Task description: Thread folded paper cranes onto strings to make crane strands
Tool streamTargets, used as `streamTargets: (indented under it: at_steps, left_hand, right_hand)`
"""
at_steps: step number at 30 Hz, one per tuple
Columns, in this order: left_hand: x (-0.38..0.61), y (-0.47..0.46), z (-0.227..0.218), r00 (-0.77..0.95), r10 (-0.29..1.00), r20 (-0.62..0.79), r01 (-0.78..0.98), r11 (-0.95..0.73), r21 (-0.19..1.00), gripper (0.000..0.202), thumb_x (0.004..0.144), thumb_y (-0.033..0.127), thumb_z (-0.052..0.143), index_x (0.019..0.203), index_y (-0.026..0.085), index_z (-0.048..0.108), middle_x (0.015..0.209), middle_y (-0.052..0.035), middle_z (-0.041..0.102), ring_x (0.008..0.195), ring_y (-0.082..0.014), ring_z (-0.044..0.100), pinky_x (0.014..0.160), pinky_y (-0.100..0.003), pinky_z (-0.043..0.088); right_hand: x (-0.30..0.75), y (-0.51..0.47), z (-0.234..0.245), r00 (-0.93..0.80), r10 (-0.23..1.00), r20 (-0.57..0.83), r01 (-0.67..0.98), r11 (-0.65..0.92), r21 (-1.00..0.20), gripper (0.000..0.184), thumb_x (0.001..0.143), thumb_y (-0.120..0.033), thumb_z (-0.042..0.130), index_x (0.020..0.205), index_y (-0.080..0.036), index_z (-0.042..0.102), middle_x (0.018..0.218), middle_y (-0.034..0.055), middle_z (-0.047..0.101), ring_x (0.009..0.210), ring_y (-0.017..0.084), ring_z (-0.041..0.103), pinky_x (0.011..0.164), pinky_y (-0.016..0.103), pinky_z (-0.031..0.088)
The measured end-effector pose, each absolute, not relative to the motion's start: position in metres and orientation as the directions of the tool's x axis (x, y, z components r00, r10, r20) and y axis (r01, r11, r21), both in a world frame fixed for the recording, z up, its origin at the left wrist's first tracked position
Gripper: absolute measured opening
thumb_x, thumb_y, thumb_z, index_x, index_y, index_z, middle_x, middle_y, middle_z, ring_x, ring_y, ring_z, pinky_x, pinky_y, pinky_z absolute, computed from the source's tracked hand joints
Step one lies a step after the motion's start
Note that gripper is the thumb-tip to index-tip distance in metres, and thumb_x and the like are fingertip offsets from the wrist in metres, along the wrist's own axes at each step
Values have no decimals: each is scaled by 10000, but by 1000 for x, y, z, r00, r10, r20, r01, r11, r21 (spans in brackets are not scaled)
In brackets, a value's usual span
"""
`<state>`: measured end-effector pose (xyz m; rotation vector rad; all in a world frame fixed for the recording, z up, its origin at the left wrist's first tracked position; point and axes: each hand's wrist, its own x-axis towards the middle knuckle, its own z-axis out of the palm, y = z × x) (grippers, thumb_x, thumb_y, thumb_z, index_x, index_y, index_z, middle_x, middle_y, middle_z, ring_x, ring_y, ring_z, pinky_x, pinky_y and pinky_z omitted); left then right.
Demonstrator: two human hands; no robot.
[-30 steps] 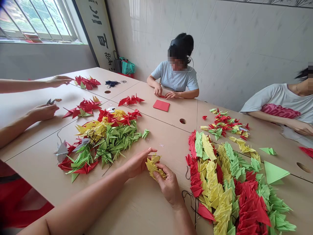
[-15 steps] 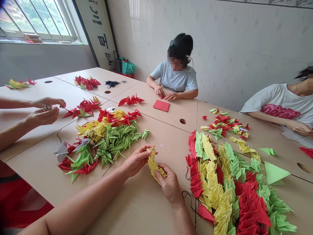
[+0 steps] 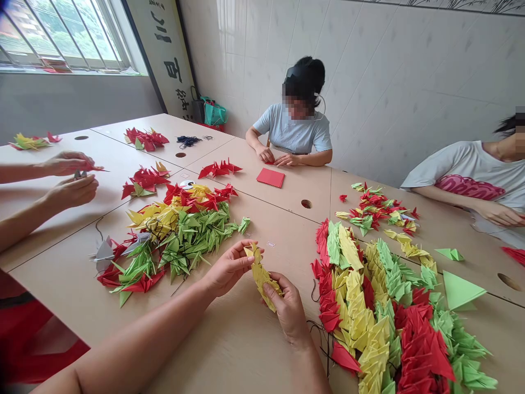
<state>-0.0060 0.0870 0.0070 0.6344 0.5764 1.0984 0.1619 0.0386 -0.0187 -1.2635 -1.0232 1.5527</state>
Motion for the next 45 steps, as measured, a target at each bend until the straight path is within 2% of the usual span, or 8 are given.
streamTargets:
  at_steps: [3, 10, 22, 29, 34, 39, 42, 45]
  left_hand:
    - [-6, 87, 6, 313, 942, -120, -585, 291, 757, 332, 671, 232, 748, 968, 204, 601, 936, -39, 631, 909, -150, 558, 728, -235, 399]
    - [-5, 87, 5, 256, 960, -111, -513, 233, 827, 371, 677, 268, 746, 1008, 198, 594, 773, 18, 527, 642, -62, 451, 566, -185, 344]
    - [-4, 89, 1, 239, 966, -97, -488, 206, 848, 345, 672, 291, 747, 964, 185, 598, 772, 20, 545, 663, -72, 478, 669, -222, 388]
    - [-2, 85, 5, 181, 981, -63, -332, 122, 935, 366, 638, 361, 754, 916, 172, 610, 796, 1, 568, 712, -103, 490, 679, -234, 386]
    - [0, 82, 7, 175, 984, -16, -178, 48, 983, 357, 651, 380, 736, 919, 172, 624, 816, -22, 589, 705, -120, 484, 662, -243, 386]
    - [-1, 81, 6, 125, 991, 54, -33, -50, 998, 301, 663, 374, 728, 891, 192, 655, 862, -31, 617, 782, -149, 510, 742, -259, 382]
    - [-1, 82, 6, 110, 994, 26, -70, -18, 997, 312, 669, 379, 722, 900, 187, 639, 828, -18, 592, 741, -133, 491, 708, -247, 385]
    - [0, 83, 6, 112, 993, -35, -194, 57, 979, 310, 674, 377, 720, 881, 179, 601, 737, 16, 542, 668, -104, 466, 644, -222, 375]
  right_hand:
    - [162, 38, -18, -123, 954, -272, -118, -286, -951, 386, 697, -437, 704, 991, -198, 632, 887, 46, 616, 762, 166, 575, 644, 279, 516]
    - [160, 39, -12, -68, 978, -199, 9, -199, -980, 352, 721, -448, 675, 949, -181, 645, 886, 52, 636, 747, 160, 571, 619, 244, 494]
    - [159, 40, -15, 24, 1000, -15, 273, -21, -962, 373, 777, -463, 589, 977, -151, 634, 932, 93, 668, 814, 205, 617, 703, 280, 510]
    - [160, 39, -17, 7, 995, 101, 450, 87, -889, 324, 832, -427, 529, 985, -169, 651, 873, 74, 693, 760, 188, 638, 703, 269, 510]
    - [159, 39, -18, -21, 984, 178, 510, 164, -844, 290, 850, -377, 507, 989, -170, 656, 907, 84, 702, 792, 195, 656, 730, 285, 516]
    - [159, 39, -19, -18, 980, 196, 540, 174, -823, 286, 851, -365, 498, 976, -162, 656, 913, 91, 704, 800, 198, 661, 731, 287, 518]
    - [160, 40, -20, 13, 983, 184, 547, 147, -824, 311, 843, -391, 501, 964, -151, 658, 873, 90, 707, 756, 197, 662, 699, 277, 522]
    - [161, 40, -21, 29, 982, 186, 556, 139, -819, 326, 840, -414, 501, 951, -154, 665, 848, 90, 709, 728, 198, 663, 676, 270, 522]
